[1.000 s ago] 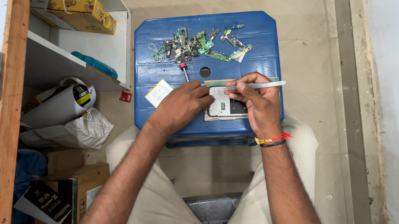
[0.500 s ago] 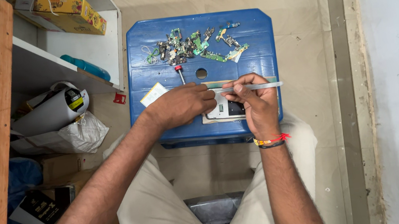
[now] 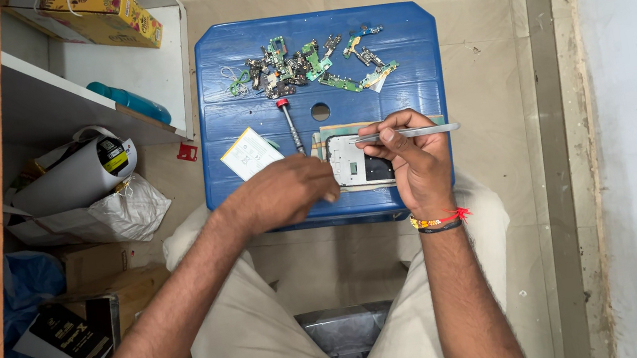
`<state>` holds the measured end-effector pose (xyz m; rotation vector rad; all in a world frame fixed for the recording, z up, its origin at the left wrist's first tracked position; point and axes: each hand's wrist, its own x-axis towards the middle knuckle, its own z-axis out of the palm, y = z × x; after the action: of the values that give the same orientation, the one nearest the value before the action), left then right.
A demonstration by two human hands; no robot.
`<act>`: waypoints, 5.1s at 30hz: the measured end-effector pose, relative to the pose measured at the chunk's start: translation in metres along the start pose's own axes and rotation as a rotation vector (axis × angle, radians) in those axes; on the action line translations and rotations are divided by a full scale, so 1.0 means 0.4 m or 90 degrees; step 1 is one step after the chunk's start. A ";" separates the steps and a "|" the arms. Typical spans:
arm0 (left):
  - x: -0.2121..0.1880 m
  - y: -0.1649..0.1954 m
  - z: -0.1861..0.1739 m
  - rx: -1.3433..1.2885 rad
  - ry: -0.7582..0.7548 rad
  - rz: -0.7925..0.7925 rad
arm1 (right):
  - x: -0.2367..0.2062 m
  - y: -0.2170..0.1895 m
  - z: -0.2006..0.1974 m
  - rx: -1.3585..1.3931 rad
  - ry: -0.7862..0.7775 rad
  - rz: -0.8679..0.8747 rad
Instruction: The person folds a striped cloth and wipes a disassembled smartphone, then uses a metal pry tool to work around the edge of the phone frame on a small blue stool, with a battery and scattered circuit boards nearby. At the end they press the power button of another phone and hold it up while its screen lights up.
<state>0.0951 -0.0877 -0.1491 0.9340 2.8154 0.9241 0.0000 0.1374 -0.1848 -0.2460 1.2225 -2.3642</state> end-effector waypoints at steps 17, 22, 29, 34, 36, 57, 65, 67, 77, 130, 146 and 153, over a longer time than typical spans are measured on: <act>0.068 -0.041 -0.034 0.226 -0.047 0.055 | 0.002 0.000 -0.008 -0.014 0.002 -0.003; 0.112 -0.039 -0.055 0.233 -0.132 0.092 | 0.004 0.003 -0.012 -0.011 0.002 -0.003; 0.136 -0.040 -0.046 0.222 -0.119 0.142 | 0.005 0.003 -0.015 -0.018 -0.002 -0.008; 0.100 -0.030 -0.038 0.119 -0.078 0.069 | 0.006 -0.001 -0.017 0.001 -0.003 -0.001; 0.066 -0.019 -0.036 0.049 -0.040 0.020 | 0.006 -0.004 -0.019 0.009 0.002 0.004; 0.020 0.007 0.008 0.199 0.056 -0.060 | 0.006 -0.003 -0.021 0.014 -0.006 0.002; 0.097 -0.014 -0.035 0.210 -0.066 0.046 | 0.004 0.000 -0.024 0.014 0.000 0.000; 0.106 -0.012 -0.035 0.196 -0.070 0.047 | 0.006 -0.002 -0.021 0.013 0.000 0.001; 0.007 0.066 0.067 0.053 0.152 -0.202 | 0.006 -0.001 -0.029 0.001 -0.001 0.007; -0.106 0.019 0.111 0.006 0.352 -0.378 | -0.183 0.118 0.000 -0.317 0.131 -0.096; -0.124 0.030 0.126 0.053 0.351 -0.390 | -0.201 0.116 0.052 -0.376 0.119 -0.111; -0.131 0.031 0.118 0.043 0.355 -0.392 | -0.209 0.135 0.137 -0.396 0.127 -0.093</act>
<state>0.1546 -0.0839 -0.1889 -0.2660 3.2489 1.1099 0.1102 0.1108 -0.1919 -0.3083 2.0824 -2.0918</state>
